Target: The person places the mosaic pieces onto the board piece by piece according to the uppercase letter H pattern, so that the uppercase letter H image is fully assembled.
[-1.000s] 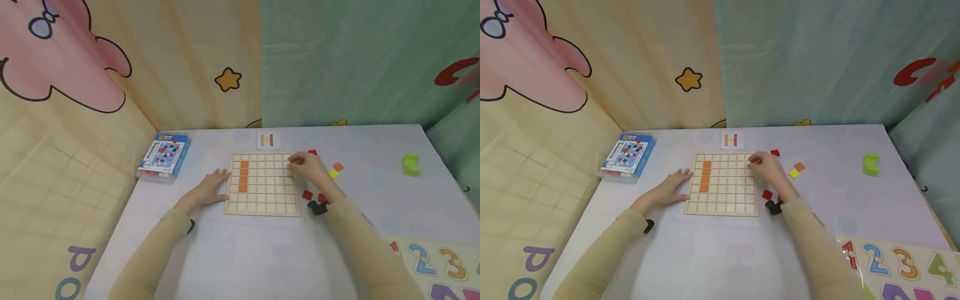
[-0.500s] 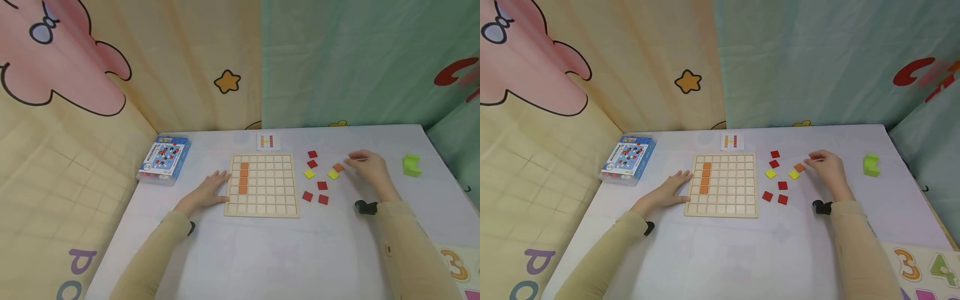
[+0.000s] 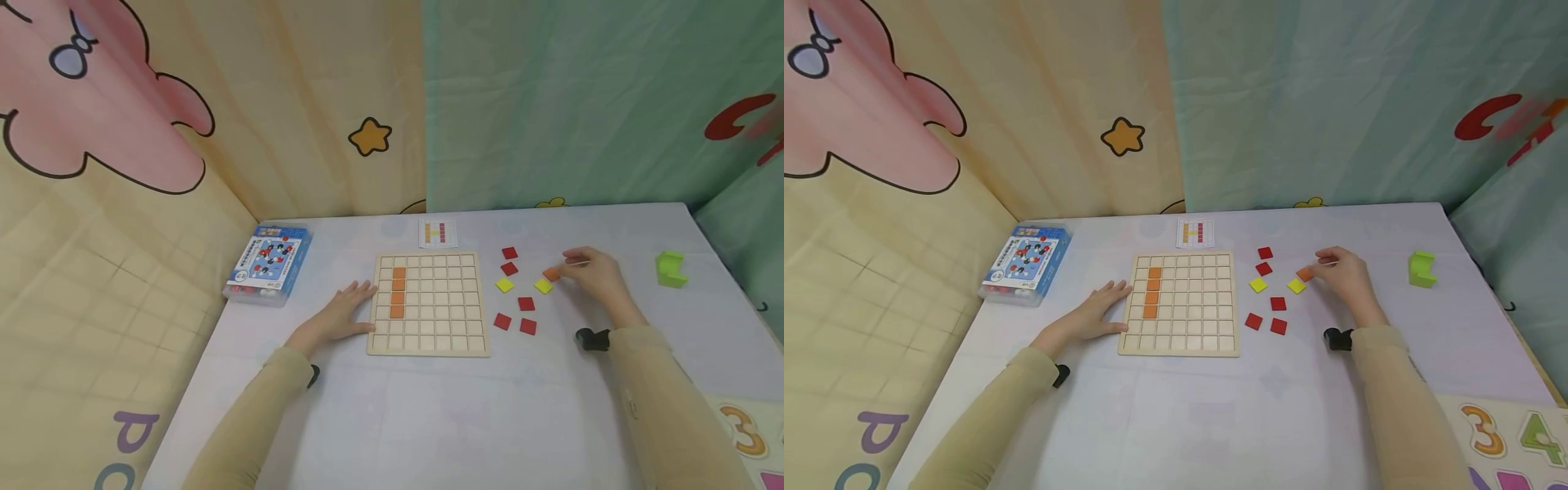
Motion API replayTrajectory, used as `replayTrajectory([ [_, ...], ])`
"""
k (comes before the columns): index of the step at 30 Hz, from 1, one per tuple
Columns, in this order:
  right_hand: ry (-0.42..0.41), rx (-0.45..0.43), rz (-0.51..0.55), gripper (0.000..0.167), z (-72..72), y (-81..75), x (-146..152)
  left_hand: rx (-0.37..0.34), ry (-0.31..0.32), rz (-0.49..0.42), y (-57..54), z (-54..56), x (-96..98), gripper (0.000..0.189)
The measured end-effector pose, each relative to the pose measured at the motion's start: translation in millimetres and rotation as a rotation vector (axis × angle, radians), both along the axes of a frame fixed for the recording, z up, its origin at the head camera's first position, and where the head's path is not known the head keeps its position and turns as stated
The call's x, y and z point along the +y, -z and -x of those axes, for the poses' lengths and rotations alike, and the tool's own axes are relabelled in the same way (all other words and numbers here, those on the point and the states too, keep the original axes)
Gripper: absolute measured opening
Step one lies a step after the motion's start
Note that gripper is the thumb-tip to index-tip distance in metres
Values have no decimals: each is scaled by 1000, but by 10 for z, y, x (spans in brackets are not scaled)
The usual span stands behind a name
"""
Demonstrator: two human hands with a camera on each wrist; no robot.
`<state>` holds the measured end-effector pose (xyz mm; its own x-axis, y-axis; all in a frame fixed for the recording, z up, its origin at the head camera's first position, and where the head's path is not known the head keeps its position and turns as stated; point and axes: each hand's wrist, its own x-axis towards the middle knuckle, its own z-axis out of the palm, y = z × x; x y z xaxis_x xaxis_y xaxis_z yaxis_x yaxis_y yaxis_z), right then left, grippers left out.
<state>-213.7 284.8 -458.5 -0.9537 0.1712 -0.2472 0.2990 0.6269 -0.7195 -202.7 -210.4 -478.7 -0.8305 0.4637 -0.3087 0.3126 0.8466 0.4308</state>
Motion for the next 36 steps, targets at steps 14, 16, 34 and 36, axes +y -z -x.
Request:
replayTrajectory([
  [14,-94,19,-88,52,17,79,-96,-9,-19,21,-15,-29,24,89],
  [16,-100,22,-105,46,24,93,-117,-9,-18,23,-12,-23,21,89],
  [34,-78,-17,-93,40,18,56,-180,3,14,-8,-48,-21,28,88],
  [36,-76,1,-75,38,10,6,-275,0,4,-4,-57,-32,24,88],
])
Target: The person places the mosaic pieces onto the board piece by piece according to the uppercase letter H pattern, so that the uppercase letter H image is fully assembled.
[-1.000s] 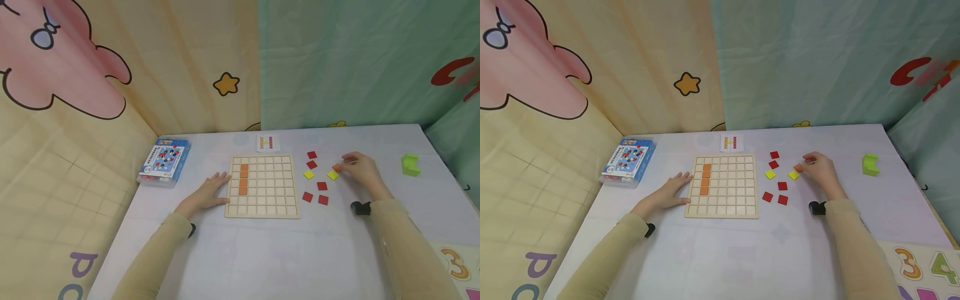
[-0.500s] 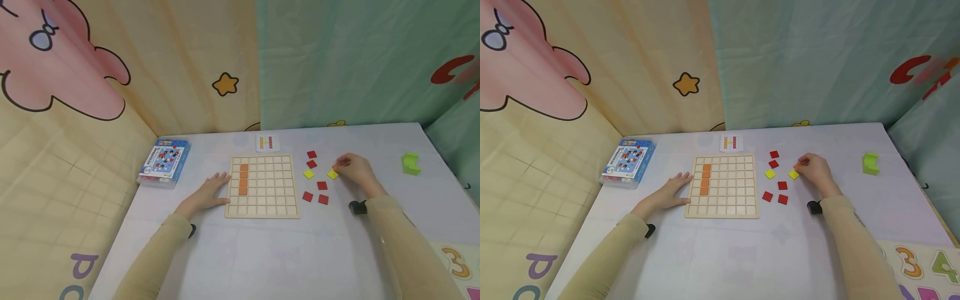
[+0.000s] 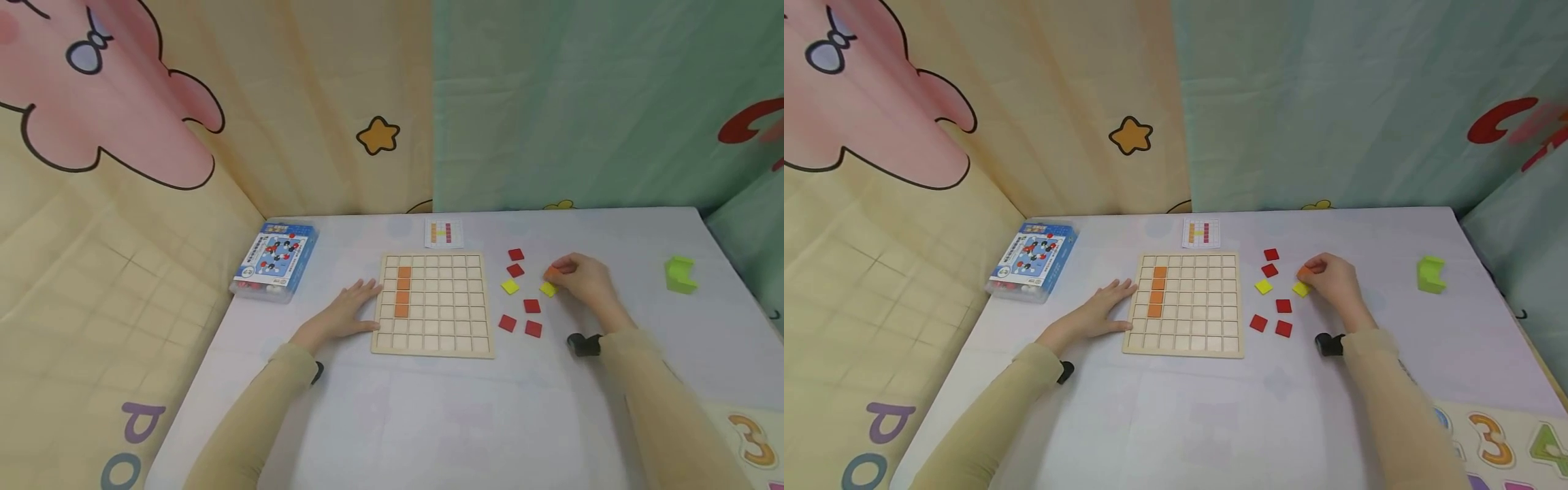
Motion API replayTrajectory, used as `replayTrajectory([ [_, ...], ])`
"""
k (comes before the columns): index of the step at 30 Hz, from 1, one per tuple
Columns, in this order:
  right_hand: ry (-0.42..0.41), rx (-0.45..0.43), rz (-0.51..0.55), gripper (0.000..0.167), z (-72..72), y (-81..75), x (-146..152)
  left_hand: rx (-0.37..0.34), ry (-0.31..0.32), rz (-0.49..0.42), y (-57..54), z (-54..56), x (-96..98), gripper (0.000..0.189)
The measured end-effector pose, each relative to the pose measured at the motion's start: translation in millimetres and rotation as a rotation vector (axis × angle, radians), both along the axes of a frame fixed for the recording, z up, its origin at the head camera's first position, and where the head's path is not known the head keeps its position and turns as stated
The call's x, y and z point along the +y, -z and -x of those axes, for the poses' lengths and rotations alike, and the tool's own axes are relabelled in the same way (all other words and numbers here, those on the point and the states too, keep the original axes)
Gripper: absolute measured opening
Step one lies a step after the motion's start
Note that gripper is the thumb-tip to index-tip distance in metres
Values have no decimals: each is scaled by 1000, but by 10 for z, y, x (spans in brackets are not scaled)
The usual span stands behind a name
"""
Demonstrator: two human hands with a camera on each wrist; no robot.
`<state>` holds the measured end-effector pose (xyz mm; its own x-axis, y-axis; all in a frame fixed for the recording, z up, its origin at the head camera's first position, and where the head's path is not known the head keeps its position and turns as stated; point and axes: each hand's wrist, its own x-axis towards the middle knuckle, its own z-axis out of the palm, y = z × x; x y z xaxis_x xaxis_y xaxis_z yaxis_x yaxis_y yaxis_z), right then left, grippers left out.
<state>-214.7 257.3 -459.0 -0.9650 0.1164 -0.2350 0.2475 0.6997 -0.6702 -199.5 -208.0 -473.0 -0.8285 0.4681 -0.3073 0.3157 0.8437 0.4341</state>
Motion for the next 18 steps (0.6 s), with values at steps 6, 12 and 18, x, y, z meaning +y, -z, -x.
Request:
replayTrajectory([
  [6,-68,28,97,36,-75,-141,-524,-4,-16,12,-2,-7,-2,88],
  [12,-219,48,183,30,-203,-86,-1224,-13,-19,18,0,3,3,89],
  [18,-356,47,240,20,-335,13,-1833,-15,-19,25,16,18,3,89],
])
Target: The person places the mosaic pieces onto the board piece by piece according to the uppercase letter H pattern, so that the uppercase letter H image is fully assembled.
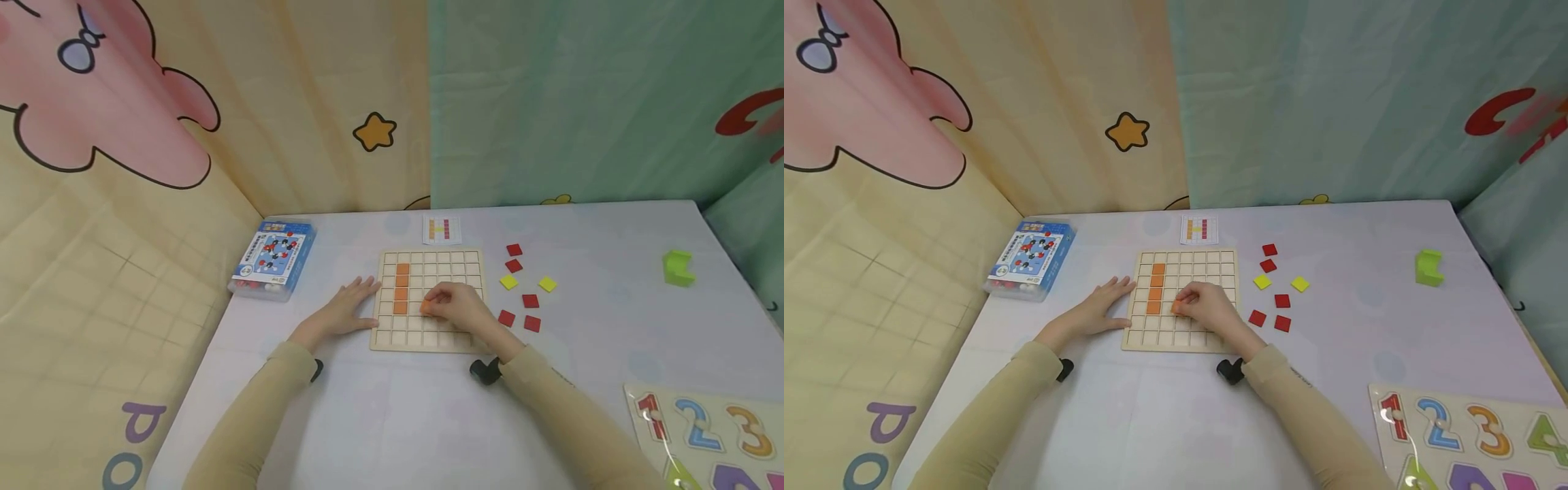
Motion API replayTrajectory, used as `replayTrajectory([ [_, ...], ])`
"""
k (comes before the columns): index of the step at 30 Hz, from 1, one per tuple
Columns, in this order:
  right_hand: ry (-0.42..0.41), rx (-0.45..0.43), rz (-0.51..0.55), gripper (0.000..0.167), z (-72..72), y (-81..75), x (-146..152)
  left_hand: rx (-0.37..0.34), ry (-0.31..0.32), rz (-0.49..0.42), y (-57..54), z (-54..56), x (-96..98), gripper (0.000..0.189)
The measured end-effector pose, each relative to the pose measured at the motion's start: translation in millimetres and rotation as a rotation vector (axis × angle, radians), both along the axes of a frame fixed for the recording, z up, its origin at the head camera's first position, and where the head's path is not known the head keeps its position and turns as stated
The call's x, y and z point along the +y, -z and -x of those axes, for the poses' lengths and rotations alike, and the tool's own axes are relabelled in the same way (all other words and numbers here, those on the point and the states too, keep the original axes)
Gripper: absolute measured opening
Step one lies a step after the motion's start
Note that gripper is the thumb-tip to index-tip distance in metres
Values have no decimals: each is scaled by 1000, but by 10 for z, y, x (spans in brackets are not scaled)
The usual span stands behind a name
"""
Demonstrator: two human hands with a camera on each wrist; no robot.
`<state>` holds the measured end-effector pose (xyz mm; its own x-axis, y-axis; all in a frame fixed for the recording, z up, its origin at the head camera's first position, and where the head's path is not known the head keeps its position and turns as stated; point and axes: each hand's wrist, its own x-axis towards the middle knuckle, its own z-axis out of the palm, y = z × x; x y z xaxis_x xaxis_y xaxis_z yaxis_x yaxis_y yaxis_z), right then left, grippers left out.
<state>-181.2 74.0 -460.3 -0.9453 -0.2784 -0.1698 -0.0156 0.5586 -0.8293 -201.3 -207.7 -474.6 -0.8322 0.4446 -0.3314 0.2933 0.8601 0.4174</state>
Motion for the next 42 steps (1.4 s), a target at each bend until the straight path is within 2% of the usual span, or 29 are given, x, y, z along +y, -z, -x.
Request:
replayTrajectory([
  [4,-37,-8,-3,17,-25,-4,-263,-4,3,3,-2,5,-1,88],
  [9,-67,28,-22,11,-30,9,-464,0,14,-5,-24,-1,2,87],
  [16,-137,114,-161,7,-52,58,-591,5,19,-7,-11,6,3,86],
  [29,-162,176,-247,3,-63,20,-609,6,15,-9,-8,8,-9,86],
  [38,-182,151,-204,6,-60,28,-541,2,5,-14,11,17,-14,87],
  [42,-138,105,-134,11,-33,21,-350,-1,9,-11,14,14,-12,87],
])
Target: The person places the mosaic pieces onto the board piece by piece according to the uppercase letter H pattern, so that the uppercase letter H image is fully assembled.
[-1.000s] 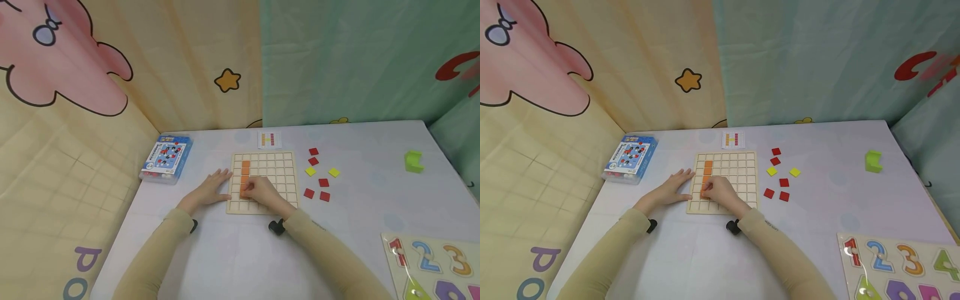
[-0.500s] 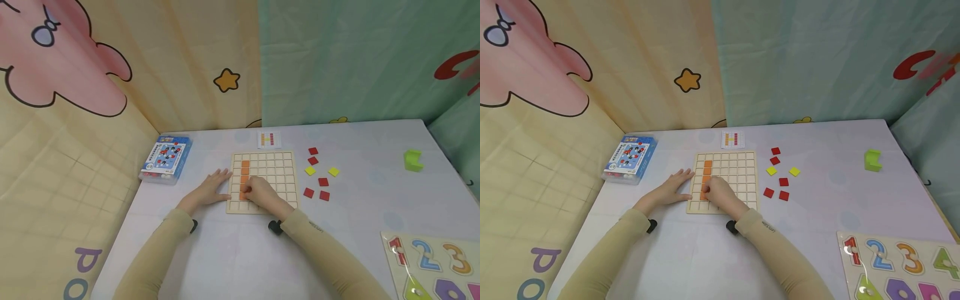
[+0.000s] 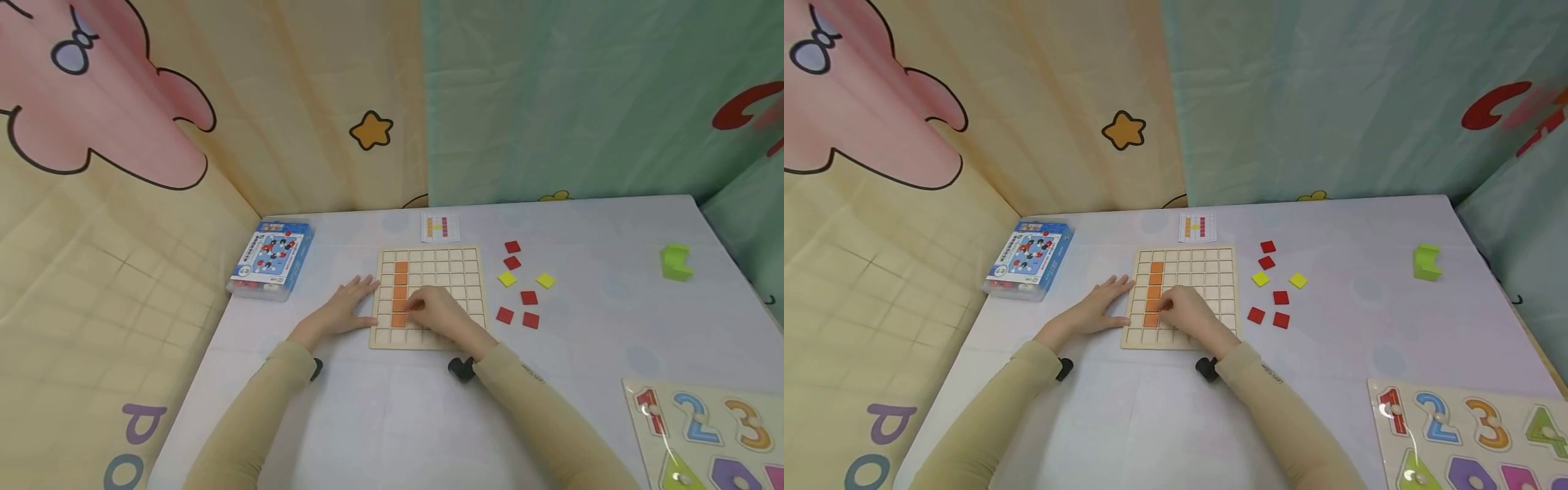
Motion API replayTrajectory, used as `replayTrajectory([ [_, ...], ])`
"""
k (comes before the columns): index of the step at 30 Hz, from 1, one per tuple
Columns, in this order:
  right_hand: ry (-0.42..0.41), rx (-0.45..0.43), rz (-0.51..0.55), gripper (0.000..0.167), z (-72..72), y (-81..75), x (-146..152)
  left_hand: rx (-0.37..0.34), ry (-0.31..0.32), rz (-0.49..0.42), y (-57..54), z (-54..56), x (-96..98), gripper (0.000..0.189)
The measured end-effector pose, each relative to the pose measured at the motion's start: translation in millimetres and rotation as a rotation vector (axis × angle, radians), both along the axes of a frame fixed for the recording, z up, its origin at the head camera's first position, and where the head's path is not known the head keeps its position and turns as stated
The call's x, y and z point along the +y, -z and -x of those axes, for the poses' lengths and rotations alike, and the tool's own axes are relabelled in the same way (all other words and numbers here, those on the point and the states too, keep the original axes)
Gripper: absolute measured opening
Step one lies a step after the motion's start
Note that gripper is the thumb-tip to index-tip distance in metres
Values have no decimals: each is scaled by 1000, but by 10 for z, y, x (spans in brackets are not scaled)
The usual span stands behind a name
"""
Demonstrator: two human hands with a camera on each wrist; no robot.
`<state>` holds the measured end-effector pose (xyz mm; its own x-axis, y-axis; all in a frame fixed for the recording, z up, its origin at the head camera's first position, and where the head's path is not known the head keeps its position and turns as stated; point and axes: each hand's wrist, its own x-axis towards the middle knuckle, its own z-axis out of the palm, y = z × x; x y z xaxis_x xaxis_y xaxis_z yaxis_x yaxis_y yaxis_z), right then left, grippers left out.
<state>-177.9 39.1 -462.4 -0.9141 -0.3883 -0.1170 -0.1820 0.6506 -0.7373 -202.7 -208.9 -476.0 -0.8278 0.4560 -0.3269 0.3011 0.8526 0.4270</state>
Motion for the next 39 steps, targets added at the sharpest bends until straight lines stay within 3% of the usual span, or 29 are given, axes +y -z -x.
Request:
replayTrajectory([
  [7,157,-41,91,23,168,-52,668,5,9,9,-32,-9,10,88],
  [13,316,-68,46,34,242,-94,1347,5,13,15,-45,-7,14,88],
  [20,467,-111,-18,48,199,-25,1920,20,21,13,-44,-6,8,87],
  [27,488,-96,-50,51,159,24,2163,19,21,14,-31,-3,6,88],
  [39,486,-116,-89,46,164,67,2183,15,11,2,6,3,-1,88],
])
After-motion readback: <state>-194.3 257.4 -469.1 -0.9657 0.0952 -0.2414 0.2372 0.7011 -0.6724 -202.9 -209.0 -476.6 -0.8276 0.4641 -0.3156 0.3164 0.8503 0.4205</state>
